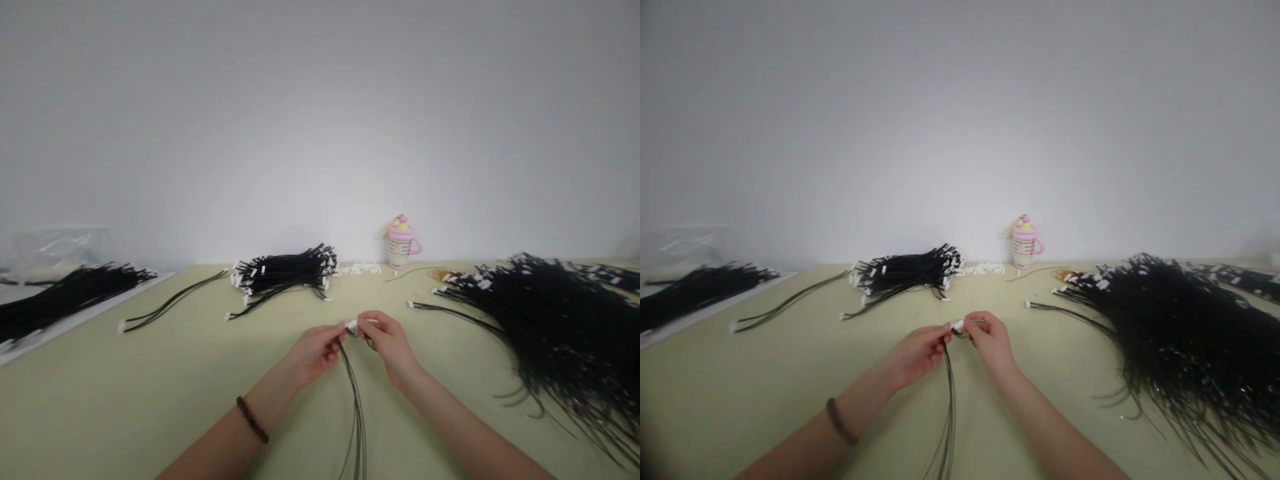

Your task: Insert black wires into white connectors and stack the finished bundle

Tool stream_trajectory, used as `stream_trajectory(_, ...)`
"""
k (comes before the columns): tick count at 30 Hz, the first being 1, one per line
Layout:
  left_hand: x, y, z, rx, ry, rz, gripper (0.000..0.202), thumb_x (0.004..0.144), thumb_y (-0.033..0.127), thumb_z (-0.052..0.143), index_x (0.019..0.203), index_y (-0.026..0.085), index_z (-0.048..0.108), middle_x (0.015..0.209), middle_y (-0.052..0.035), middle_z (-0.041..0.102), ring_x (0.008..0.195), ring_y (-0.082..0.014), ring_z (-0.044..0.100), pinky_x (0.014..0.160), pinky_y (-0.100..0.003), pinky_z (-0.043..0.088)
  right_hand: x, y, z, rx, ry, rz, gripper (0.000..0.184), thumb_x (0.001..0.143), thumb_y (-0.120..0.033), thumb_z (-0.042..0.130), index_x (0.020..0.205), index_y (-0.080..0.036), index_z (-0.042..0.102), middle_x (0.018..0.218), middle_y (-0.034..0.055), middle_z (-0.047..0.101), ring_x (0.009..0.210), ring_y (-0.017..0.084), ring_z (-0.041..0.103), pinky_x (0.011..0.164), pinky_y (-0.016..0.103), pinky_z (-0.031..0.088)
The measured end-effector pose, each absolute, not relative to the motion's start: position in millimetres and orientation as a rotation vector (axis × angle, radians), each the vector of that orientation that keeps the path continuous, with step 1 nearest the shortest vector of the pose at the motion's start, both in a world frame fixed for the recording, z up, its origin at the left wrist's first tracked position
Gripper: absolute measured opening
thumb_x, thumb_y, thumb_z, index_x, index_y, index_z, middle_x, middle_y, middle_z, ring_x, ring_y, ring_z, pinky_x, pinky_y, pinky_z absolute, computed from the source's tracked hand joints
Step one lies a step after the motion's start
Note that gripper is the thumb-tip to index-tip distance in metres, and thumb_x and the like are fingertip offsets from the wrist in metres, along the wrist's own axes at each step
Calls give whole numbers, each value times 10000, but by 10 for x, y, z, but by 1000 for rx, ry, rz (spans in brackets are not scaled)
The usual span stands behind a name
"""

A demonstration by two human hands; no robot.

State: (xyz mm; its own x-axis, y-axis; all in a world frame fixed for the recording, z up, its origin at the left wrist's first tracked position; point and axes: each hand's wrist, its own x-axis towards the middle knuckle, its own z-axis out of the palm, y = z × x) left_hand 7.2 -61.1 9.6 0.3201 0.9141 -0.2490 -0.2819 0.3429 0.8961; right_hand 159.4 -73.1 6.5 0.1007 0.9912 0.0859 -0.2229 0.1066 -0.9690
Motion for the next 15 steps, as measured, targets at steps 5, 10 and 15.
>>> stream_trajectory(5,53,-610,149,869,860,882,166,697,244,717,694,90,654,599,21,529,499,-32,393,469,-166,264,1617,-759,99,-1008,-1012,1215,341,571,-385,744,770,-126,648,598,6,622,504,73,410,493,223,237)
stream_trajectory(10,52,-635,224,857,842,857,140,703,217,712,698,89,655,581,30,522,498,-25,408,479,-150,285,1629,-779,112,-971,-1004,1242,346,575,-394,743,780,-132,647,631,10,632,487,64,388,488,226,218)
stream_trajectory(15,60,-658,262,820,829,859,87,720,169,683,696,93,648,581,33,527,490,-24,407,474,-149,296,1616,-779,96,-952,-1015,1228,349,577,-399,747,787,-138,648,610,2,623,477,61,364,483,228,202)
